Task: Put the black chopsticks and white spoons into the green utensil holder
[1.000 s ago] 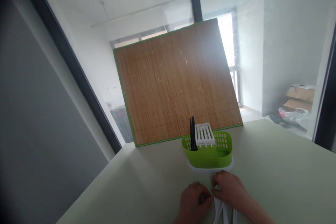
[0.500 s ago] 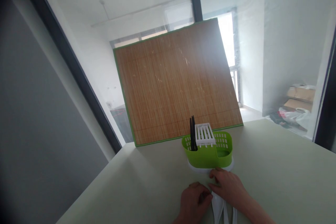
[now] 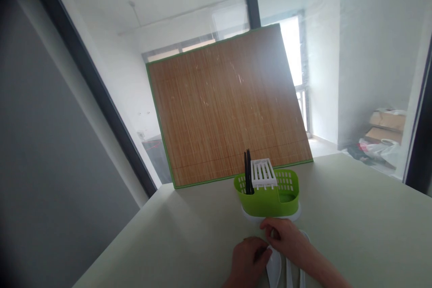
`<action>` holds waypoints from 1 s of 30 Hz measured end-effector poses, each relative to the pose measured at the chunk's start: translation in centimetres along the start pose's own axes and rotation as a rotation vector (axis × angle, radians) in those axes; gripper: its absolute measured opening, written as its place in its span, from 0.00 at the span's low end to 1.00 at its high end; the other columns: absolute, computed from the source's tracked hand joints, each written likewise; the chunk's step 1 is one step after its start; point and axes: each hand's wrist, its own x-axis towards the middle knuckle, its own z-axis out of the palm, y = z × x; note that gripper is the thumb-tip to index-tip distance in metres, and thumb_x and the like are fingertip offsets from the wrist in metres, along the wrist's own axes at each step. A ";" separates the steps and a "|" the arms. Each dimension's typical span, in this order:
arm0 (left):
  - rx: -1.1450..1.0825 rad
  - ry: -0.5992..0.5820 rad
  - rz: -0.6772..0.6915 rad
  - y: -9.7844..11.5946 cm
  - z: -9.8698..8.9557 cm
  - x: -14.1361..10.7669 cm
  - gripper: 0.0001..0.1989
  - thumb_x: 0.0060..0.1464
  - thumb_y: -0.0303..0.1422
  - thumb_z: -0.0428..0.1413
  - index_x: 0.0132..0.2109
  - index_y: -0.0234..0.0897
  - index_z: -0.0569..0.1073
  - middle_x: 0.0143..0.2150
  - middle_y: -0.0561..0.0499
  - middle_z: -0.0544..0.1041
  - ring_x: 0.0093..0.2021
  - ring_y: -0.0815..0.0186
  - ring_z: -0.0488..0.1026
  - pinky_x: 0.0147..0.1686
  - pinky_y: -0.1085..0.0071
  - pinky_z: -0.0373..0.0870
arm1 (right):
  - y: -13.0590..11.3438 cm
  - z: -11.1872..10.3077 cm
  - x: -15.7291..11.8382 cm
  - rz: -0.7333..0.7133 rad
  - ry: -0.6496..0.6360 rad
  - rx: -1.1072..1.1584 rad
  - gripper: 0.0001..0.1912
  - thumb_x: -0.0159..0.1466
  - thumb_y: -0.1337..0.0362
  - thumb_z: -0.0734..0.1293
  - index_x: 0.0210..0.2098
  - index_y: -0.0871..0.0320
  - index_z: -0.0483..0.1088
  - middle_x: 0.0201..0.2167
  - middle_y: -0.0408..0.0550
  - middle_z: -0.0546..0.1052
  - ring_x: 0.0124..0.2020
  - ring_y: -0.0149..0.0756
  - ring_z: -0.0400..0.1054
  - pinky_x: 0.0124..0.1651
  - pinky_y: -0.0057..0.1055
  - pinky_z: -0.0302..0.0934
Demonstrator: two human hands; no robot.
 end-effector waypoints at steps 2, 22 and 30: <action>-0.031 0.011 -0.028 0.0 0.0 0.0 0.09 0.53 0.36 0.54 0.35 0.41 0.78 0.31 0.53 0.78 0.31 0.66 0.71 0.34 0.72 0.63 | -0.4 -0.1 -0.1 -0.003 0.034 -0.046 0.19 0.53 0.72 0.60 0.41 0.56 0.73 0.30 0.44 0.77 0.29 0.35 0.69 0.35 0.28 0.60; -0.141 0.627 0.311 1.5 -4.7 -1.0 0.08 0.60 0.31 0.51 0.44 0.39 0.73 0.28 0.53 0.73 0.26 0.71 0.68 0.28 0.77 0.65 | -3.8 2.2 -1.3 -0.156 0.119 0.097 0.16 0.68 0.55 0.57 0.35 0.57 0.70 0.29 0.47 0.75 0.31 0.36 0.68 0.37 0.30 0.60; -0.192 0.612 0.218 1.7 -4.2 -1.1 0.07 0.59 0.34 0.52 0.36 0.39 0.73 0.26 0.54 0.74 0.25 0.72 0.69 0.27 0.78 0.65 | -3.7 2.5 -1.1 -0.172 0.096 0.133 0.12 0.67 0.57 0.60 0.38 0.56 0.70 0.32 0.46 0.77 0.32 0.35 0.69 0.36 0.29 0.59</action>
